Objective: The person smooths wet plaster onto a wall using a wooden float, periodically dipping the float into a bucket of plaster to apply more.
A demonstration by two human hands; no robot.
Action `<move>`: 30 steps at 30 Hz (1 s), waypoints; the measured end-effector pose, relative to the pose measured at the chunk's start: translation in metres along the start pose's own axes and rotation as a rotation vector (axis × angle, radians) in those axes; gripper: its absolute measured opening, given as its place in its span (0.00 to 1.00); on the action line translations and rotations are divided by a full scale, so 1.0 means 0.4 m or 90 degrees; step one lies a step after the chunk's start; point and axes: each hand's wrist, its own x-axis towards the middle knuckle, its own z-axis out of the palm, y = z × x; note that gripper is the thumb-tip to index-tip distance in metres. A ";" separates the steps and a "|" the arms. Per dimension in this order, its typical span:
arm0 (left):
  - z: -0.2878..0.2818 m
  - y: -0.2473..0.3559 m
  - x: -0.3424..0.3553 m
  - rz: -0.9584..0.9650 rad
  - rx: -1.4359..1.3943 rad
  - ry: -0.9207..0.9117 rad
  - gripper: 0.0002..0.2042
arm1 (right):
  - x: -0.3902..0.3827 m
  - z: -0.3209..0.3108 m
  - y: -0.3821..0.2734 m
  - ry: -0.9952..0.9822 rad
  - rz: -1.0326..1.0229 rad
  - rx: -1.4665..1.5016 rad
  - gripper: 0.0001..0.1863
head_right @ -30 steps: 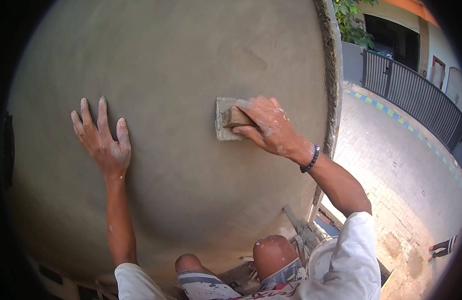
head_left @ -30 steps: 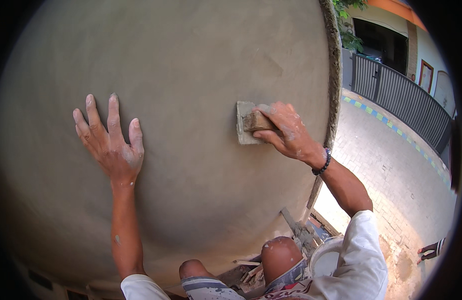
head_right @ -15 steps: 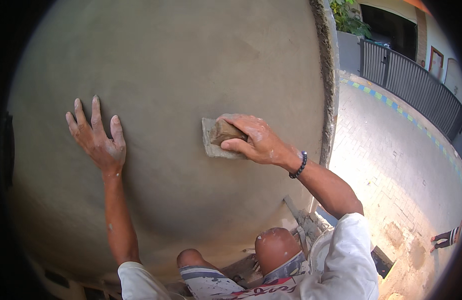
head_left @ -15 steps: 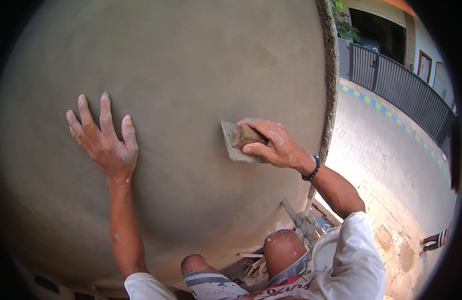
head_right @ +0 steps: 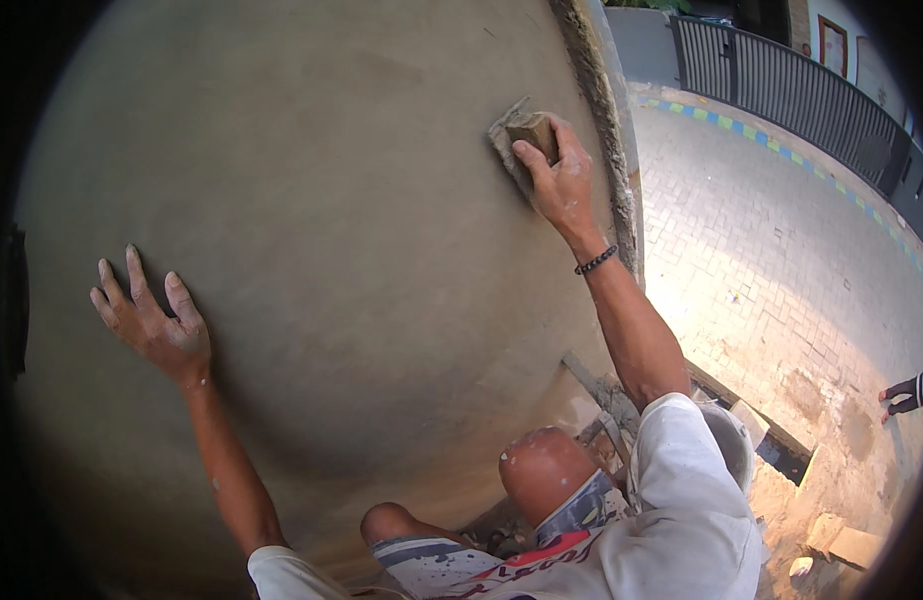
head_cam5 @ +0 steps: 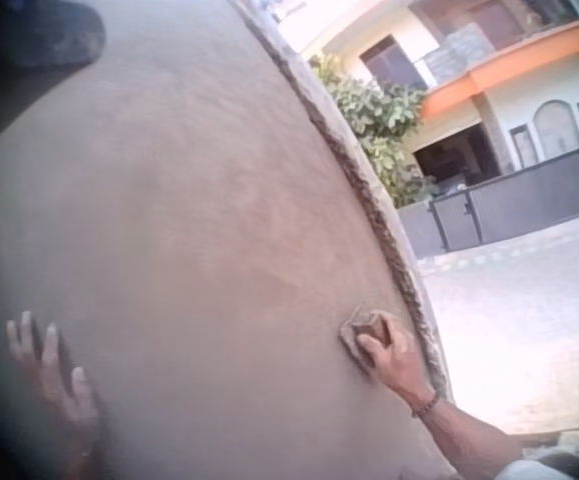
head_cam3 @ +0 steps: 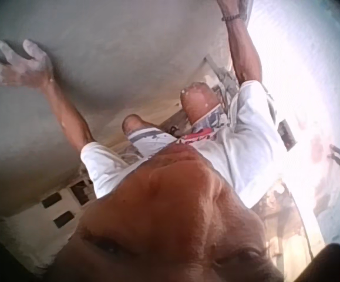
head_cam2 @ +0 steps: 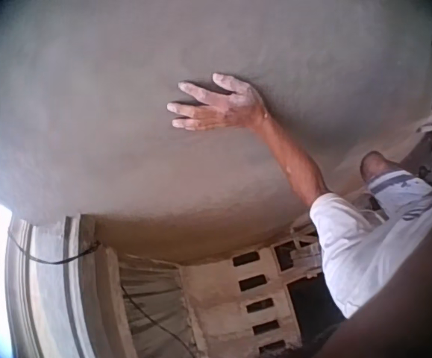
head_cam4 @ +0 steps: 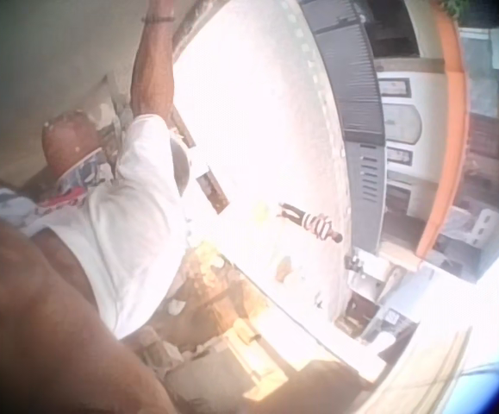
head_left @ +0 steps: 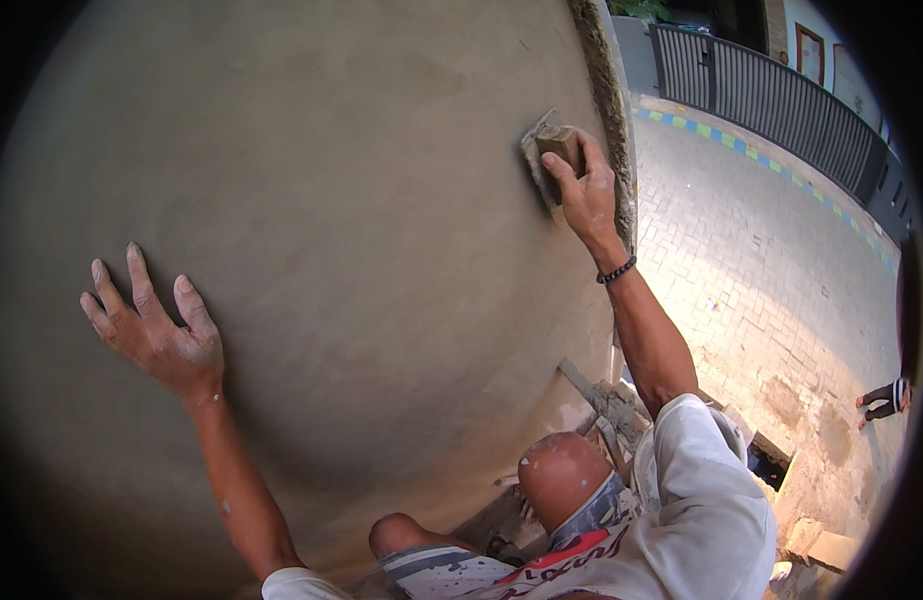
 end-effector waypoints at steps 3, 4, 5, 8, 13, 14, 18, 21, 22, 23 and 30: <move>-0.002 -0.006 -0.003 0.001 0.023 -0.006 0.23 | -0.128 0.058 -0.058 -0.063 -0.122 -0.091 0.25; -0.004 -0.016 -0.007 0.003 0.024 -0.009 0.23 | -0.165 0.046 -0.066 -0.156 -0.125 -0.094 0.24; -0.005 -0.026 -0.012 0.005 0.025 -0.013 0.23 | -0.198 0.022 -0.068 -0.249 -0.128 -0.097 0.24; -0.006 -0.030 -0.009 0.004 0.024 -0.014 0.23 | -0.150 -0.034 -0.030 -0.155 -0.054 -0.024 0.24; -0.003 -0.004 -0.004 0.005 0.001 0.000 0.23 | 0.096 -0.057 0.008 0.045 -0.010 0.029 0.23; -0.003 -0.002 -0.004 0.005 0.001 0.003 0.23 | 0.076 -0.031 0.001 0.035 -0.037 -0.019 0.23; -0.008 -0.032 -0.011 0.007 0.027 -0.012 0.23 | -0.167 0.050 -0.091 -0.230 -0.156 -0.127 0.25; 0.009 -0.045 -0.021 0.004 0.067 -0.030 0.22 | -0.239 0.003 -0.079 -0.280 0.142 0.198 0.23; 0.011 -0.043 -0.016 0.007 0.055 -0.020 0.22 | -0.243 -0.038 -0.060 -0.240 0.288 0.361 0.22; 0.017 -0.038 -0.007 0.010 0.041 -0.009 0.23 | -0.233 -0.087 -0.048 -0.245 0.363 0.503 0.21; 0.016 -0.062 0.013 0.086 0.060 0.023 0.22 | -0.251 -0.370 -0.095 -0.172 0.571 0.588 0.20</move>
